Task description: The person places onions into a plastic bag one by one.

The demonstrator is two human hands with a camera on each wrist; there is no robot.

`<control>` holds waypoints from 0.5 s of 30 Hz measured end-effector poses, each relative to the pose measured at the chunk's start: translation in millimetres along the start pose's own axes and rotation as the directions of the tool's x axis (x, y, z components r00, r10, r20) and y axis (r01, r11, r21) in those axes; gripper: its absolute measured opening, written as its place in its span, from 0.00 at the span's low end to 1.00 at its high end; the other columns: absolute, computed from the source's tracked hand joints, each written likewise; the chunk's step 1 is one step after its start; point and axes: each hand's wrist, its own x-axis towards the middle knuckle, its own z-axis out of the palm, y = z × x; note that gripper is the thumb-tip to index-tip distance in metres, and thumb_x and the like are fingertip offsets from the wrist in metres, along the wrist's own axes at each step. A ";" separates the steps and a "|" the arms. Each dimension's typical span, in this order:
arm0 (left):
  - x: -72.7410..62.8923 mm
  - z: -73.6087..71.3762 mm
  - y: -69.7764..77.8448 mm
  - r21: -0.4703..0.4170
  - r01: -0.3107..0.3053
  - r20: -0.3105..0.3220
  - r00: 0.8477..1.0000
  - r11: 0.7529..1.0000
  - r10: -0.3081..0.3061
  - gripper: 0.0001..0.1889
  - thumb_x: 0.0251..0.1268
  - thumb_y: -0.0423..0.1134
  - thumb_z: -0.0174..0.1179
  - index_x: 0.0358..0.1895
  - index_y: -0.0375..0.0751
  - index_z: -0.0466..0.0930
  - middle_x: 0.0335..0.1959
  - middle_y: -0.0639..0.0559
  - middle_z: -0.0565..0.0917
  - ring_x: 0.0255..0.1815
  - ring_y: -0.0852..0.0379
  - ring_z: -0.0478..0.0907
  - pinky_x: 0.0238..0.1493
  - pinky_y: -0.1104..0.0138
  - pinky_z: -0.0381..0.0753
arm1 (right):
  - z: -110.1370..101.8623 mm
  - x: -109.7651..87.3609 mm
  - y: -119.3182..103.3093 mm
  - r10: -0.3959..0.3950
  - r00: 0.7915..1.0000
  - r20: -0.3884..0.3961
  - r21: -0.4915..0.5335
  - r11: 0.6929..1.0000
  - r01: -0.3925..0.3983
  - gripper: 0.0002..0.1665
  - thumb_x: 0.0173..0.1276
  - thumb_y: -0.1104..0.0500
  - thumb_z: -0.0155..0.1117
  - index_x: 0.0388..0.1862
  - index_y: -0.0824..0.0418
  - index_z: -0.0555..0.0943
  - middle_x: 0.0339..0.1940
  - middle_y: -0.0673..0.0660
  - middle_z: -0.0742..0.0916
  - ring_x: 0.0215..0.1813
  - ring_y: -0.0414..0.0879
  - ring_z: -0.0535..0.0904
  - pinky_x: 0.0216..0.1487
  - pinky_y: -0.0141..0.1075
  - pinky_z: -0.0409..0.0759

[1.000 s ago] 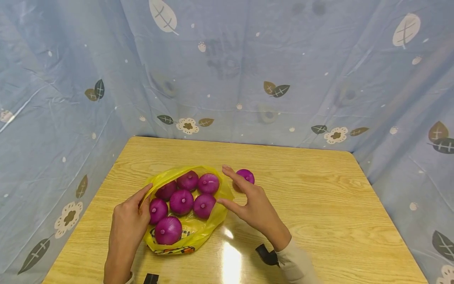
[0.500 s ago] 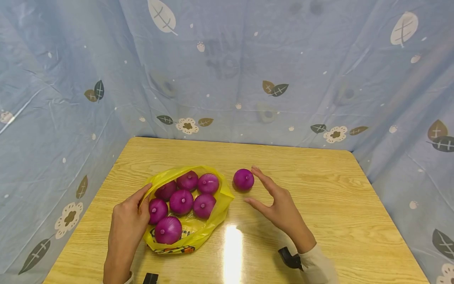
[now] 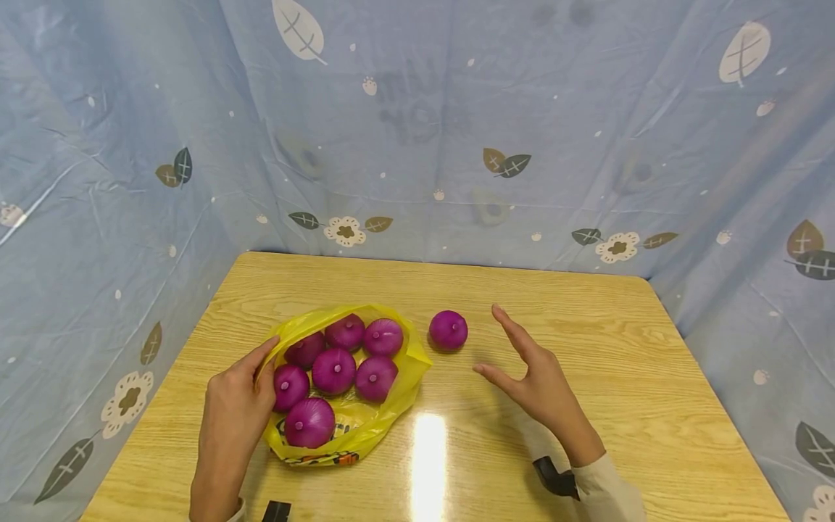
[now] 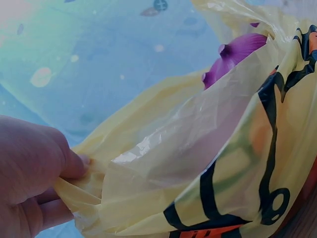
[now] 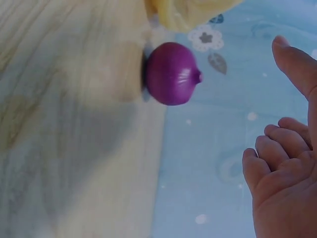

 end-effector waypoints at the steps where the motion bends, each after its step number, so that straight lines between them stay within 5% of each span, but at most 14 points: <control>1: 0.0 0.1 -0.1 -0.001 0.001 0.001 1.000 1.000 -0.001 0.20 0.73 0.26 0.61 0.65 0.36 0.84 0.54 0.33 0.89 0.39 0.45 0.87 0.35 0.53 0.87 | 0.8 0.1 2.5 0.006 1.000 0.005 0.010 1.000 -0.006 0.57 0.66 0.55 0.81 0.87 0.42 0.60 0.85 0.47 0.67 0.80 0.36 0.64 0.70 0.18 0.62; 15: -0.6 -0.2 -0.3 0.002 -0.006 -0.002 1.000 1.000 0.006 0.19 0.73 0.26 0.62 0.65 0.35 0.84 0.54 0.34 0.89 0.39 0.46 0.87 0.34 0.55 0.86 | 13.3 15.4 36.4 0.060 0.994 0.092 0.155 0.985 -0.074 0.54 0.70 0.53 0.77 0.88 0.45 0.57 0.87 0.49 0.63 0.84 0.54 0.60 0.71 0.20 0.62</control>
